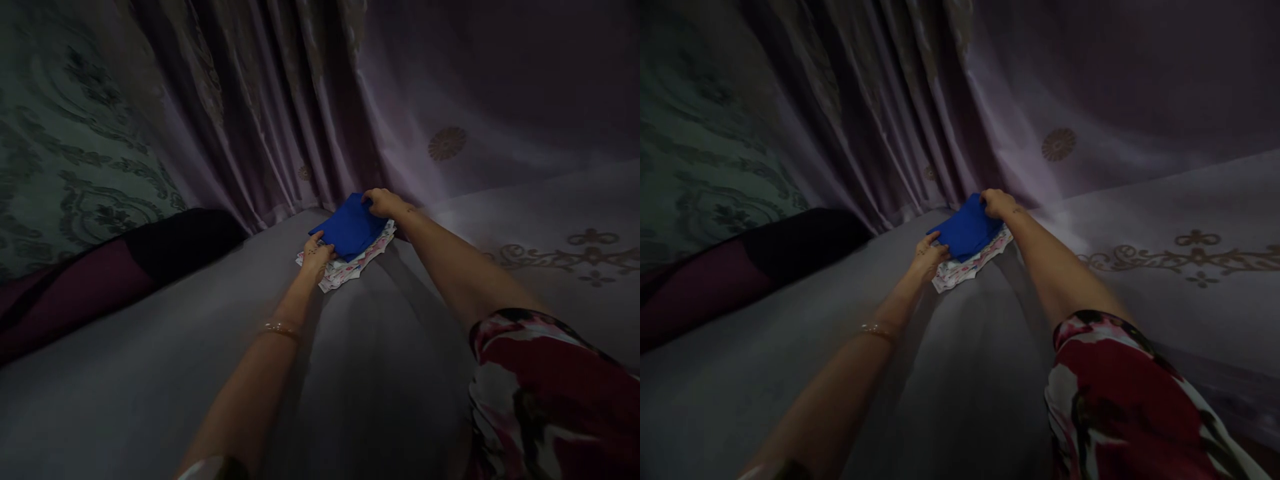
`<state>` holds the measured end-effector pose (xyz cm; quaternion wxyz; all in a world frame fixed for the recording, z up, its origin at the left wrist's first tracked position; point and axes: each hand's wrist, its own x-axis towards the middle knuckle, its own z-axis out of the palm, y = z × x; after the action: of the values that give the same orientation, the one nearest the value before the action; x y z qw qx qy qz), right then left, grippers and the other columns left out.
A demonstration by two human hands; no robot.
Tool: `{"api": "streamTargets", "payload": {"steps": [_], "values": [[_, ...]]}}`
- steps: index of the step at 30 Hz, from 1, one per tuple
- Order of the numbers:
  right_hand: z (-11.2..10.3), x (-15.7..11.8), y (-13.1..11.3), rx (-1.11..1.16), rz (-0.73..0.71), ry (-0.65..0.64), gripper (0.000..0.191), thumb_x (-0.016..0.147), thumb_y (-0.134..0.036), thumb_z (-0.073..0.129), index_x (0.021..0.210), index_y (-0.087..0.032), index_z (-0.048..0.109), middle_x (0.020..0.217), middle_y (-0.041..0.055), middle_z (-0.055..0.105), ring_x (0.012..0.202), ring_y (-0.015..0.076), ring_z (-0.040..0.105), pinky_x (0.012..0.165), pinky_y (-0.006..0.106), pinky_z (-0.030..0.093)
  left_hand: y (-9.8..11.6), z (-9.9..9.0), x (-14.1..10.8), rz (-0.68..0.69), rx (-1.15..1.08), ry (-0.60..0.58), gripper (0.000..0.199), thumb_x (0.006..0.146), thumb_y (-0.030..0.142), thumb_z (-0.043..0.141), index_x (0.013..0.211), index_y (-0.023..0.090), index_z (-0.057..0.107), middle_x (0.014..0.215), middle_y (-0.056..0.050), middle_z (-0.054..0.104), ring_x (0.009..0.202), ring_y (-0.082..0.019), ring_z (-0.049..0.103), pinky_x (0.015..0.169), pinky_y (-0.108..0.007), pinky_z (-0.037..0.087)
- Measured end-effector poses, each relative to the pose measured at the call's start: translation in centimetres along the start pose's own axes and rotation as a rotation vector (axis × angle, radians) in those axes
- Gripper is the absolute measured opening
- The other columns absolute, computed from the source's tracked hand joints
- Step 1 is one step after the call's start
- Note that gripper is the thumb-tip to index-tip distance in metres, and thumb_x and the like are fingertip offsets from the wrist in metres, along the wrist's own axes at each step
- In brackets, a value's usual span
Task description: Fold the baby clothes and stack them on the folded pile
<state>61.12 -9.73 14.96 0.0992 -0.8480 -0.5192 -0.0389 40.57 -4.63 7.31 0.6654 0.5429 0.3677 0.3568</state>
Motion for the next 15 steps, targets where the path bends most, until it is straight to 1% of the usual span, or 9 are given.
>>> {"api": "streamTargets", "payload": {"steps": [2,4,7,9,12,15], "values": [[0.1,0.0,0.0,-0.033,0.013,0.002,0.047,0.080,-0.010,0.055,0.125,-0.023,0.061,0.130,0.0085,0.060,0.119,0.0262,0.056,0.095,0.035,0.047,-0.5,0.1,0.3,-0.012,-0.011,-0.007,0.073,0.071,0.007,0.070,0.139,0.015,0.044,0.103,-0.010,0.065,0.074,-0.011,0.064,0.072,-0.025,0.055],[0.4,0.0,0.1,-0.063,0.014,0.011,0.046,0.081,-0.011,0.054,0.125,-0.023,0.061,0.131,0.0089,0.059,0.120,0.0269,0.055,0.096,0.037,0.047,-0.9,0.2,0.4,-0.026,-0.020,-0.004,0.073,0.071,0.008,0.072,0.138,0.015,0.045,0.109,-0.012,0.065,0.078,-0.013,0.066,0.075,-0.027,0.056],[1.0,0.2,0.3,-0.104,0.004,0.018,0.045,0.082,-0.011,0.053,0.125,-0.022,0.061,0.131,0.0102,0.059,0.119,0.0277,0.056,0.096,0.038,0.046,-1.2,0.4,0.4,-0.046,-0.044,-0.011,0.072,0.073,0.004,0.070,0.139,0.014,0.044,0.123,-0.016,0.060,0.085,-0.016,0.067,0.079,-0.030,0.056],[1.4,0.3,0.3,-0.127,-0.004,0.024,0.044,0.083,-0.011,0.052,0.125,-0.022,0.061,0.130,0.0112,0.059,0.119,0.0279,0.056,0.097,0.038,0.046,-1.2,0.6,0.3,-0.059,-0.055,-0.030,0.072,0.074,0.000,0.067,0.140,0.012,0.043,0.127,-0.017,0.058,0.088,-0.017,0.067,0.080,-0.030,0.056],[1.8,0.3,0.4,-0.145,-0.007,0.032,0.042,0.085,-0.012,0.051,0.125,-0.021,0.061,0.130,0.0117,0.059,0.119,0.0273,0.055,0.097,0.038,0.044,-1.2,0.6,0.2,-0.067,-0.040,-0.035,0.072,0.075,-0.003,0.063,0.142,0.012,0.040,0.128,-0.017,0.058,0.089,-0.016,0.067,0.079,-0.028,0.056],[2.4,0.3,0.6,-0.157,0.009,0.013,0.044,0.086,-0.011,0.049,0.127,-0.021,0.060,0.131,0.0108,0.059,0.119,0.0258,0.055,0.095,0.036,0.044,-1.5,0.6,0.4,-0.060,0.011,-0.010,0.071,0.075,-0.003,0.059,0.142,0.010,0.040,0.123,-0.017,0.060,0.083,-0.015,0.066,0.073,-0.026,0.056]]}}
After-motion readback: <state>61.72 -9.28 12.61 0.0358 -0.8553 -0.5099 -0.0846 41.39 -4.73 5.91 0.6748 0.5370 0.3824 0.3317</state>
